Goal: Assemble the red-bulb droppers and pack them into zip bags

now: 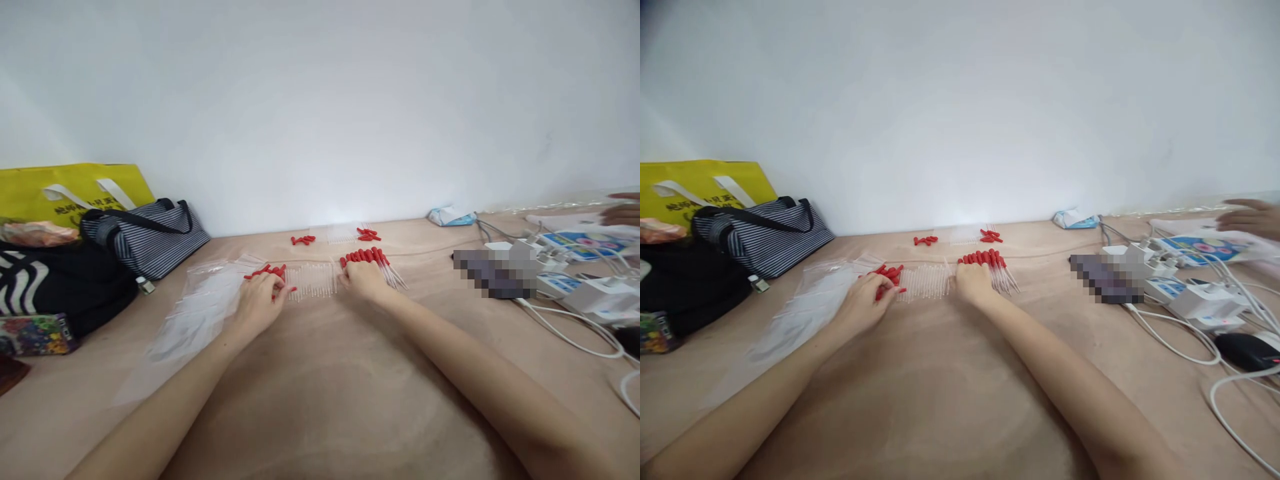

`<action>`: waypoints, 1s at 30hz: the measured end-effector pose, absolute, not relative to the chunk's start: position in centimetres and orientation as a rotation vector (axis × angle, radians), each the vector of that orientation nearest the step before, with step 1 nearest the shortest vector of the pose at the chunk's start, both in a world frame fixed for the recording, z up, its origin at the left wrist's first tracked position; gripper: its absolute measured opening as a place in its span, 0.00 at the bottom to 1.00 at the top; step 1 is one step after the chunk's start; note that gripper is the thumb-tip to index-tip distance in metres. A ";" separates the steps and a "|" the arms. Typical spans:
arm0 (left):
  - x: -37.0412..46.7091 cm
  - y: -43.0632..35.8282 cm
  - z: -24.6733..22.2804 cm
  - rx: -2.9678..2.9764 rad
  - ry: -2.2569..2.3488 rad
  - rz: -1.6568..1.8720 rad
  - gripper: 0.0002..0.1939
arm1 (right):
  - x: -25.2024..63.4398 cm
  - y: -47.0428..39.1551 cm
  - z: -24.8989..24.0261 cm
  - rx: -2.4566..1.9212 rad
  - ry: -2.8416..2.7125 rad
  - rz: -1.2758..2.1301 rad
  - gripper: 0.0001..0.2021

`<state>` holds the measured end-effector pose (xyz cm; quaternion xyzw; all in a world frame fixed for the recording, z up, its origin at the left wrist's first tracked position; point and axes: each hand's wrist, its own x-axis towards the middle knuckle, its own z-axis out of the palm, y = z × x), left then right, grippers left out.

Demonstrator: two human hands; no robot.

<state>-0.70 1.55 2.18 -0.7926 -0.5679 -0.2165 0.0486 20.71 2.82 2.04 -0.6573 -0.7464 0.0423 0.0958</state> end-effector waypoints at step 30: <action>2.6 -0.9 -1.1 -2.924 -1.576 -0.983 0.09 | 23.9 -1.4 -2.3 -1.338 -2.127 0.457 0.05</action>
